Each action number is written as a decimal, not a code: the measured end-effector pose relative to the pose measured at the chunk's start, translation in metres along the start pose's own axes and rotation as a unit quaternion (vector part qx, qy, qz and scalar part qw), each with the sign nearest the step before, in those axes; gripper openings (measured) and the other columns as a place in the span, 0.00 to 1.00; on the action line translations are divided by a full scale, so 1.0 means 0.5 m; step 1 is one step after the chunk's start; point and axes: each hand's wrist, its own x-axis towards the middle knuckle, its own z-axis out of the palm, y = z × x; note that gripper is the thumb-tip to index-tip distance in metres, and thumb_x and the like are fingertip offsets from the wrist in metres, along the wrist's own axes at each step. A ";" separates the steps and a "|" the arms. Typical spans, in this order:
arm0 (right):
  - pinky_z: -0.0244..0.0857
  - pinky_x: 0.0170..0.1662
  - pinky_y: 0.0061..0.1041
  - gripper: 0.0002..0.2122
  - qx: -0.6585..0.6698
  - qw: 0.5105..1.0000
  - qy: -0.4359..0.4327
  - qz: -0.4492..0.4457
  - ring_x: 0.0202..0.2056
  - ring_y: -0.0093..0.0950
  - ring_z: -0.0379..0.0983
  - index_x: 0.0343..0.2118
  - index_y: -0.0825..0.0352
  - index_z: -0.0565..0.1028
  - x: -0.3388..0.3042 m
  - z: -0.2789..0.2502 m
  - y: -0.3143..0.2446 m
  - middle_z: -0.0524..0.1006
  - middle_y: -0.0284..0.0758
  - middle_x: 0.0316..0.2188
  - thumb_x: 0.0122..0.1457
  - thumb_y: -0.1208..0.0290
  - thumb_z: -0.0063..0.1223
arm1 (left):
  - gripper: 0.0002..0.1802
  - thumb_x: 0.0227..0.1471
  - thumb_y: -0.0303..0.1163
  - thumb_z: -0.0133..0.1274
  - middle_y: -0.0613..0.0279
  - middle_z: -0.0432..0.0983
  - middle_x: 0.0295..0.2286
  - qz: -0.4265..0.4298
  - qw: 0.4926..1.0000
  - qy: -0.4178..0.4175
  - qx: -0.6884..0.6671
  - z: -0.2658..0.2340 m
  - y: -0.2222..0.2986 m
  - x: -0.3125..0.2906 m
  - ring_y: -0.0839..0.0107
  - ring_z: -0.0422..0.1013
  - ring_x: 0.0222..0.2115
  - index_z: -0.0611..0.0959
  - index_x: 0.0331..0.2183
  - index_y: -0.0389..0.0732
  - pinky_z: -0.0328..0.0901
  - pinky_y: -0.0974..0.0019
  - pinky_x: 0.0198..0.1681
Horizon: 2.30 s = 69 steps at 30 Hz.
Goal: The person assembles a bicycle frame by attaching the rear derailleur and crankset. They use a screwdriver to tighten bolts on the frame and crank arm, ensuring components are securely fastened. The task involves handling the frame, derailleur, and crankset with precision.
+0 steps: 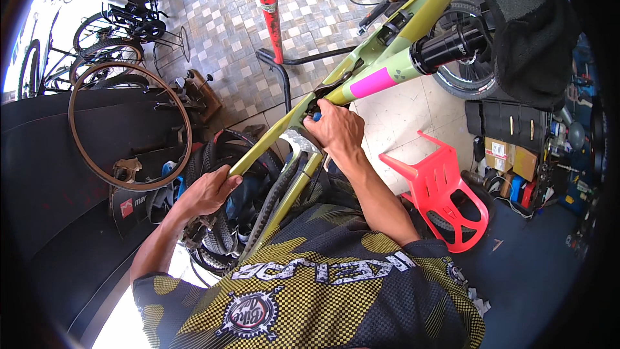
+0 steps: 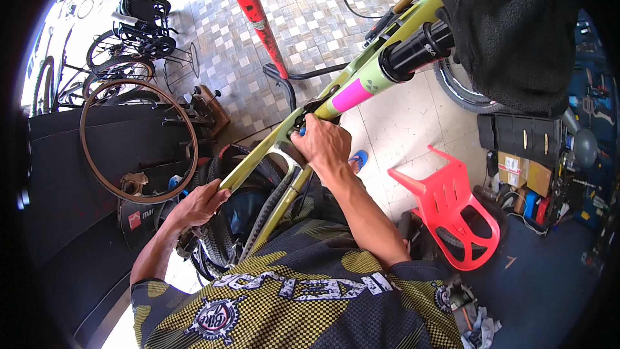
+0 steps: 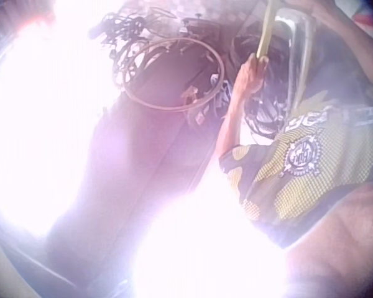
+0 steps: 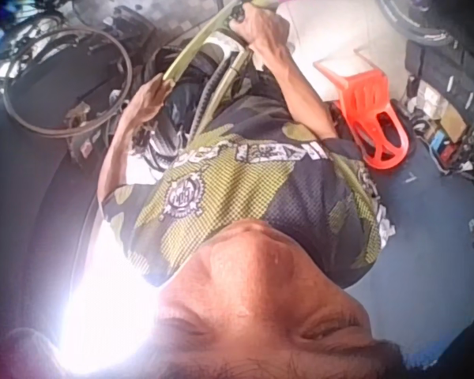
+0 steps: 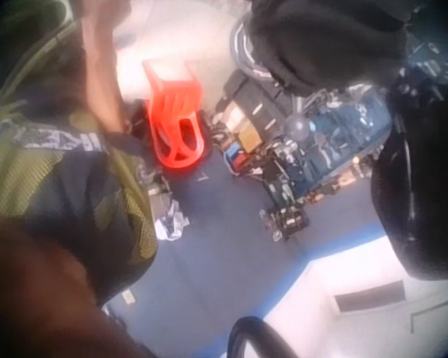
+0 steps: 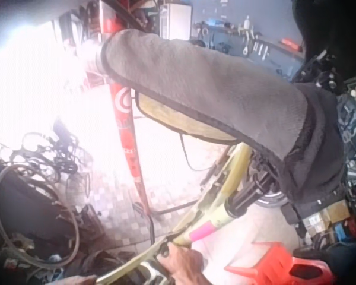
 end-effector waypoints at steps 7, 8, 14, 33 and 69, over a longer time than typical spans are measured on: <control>0.76 0.43 0.43 0.16 0.011 1.000 0.004 0.011 0.38 0.44 0.84 0.39 0.63 0.81 -0.006 -0.007 -0.005 0.86 0.43 0.33 0.58 0.55 0.59 | 0.26 0.72 0.52 0.44 0.42 0.68 0.22 0.016 1.000 0.003 -0.017 0.007 -0.018 0.004 0.39 0.70 0.26 0.72 0.36 0.35 0.61 0.46 0.31; 0.76 0.44 0.42 0.16 0.022 0.999 0.019 0.013 0.39 0.44 0.84 0.40 0.63 0.81 -0.015 -0.006 -0.004 0.86 0.42 0.34 0.58 0.55 0.60 | 0.26 0.72 0.52 0.44 0.42 0.68 0.22 0.018 1.000 0.001 -0.015 0.008 -0.026 0.007 0.40 0.69 0.26 0.72 0.36 0.35 0.61 0.46 0.31; 0.75 0.46 0.41 0.21 0.029 0.998 0.044 -0.027 0.40 0.41 0.84 0.53 0.55 0.82 -0.006 0.030 0.047 0.87 0.38 0.38 0.58 0.51 0.61 | 0.25 0.73 0.51 0.44 0.53 0.69 0.23 0.010 1.000 -0.014 -0.021 0.005 -0.028 0.012 0.58 0.69 0.24 0.74 0.38 0.36 0.63 0.54 0.29; 0.75 0.45 0.46 0.17 0.026 0.999 0.027 -0.035 0.36 0.51 0.83 0.38 0.67 0.76 0.016 0.020 0.019 0.84 0.50 0.31 0.56 0.58 0.62 | 0.27 0.72 0.53 0.44 0.47 0.66 0.22 0.025 0.999 -0.006 -0.037 0.003 -0.014 0.011 0.46 0.66 0.25 0.72 0.35 0.35 0.61 0.49 0.32; 0.75 0.44 0.41 0.13 -0.022 0.994 0.036 -0.097 0.36 0.41 0.84 0.36 0.64 0.79 -0.002 0.024 0.033 0.85 0.42 0.31 0.55 0.60 0.68 | 0.25 0.72 0.51 0.47 0.48 0.66 0.22 -0.002 0.999 -0.022 -0.047 0.006 -0.025 0.006 0.50 0.66 0.24 0.72 0.36 0.35 0.61 0.50 0.31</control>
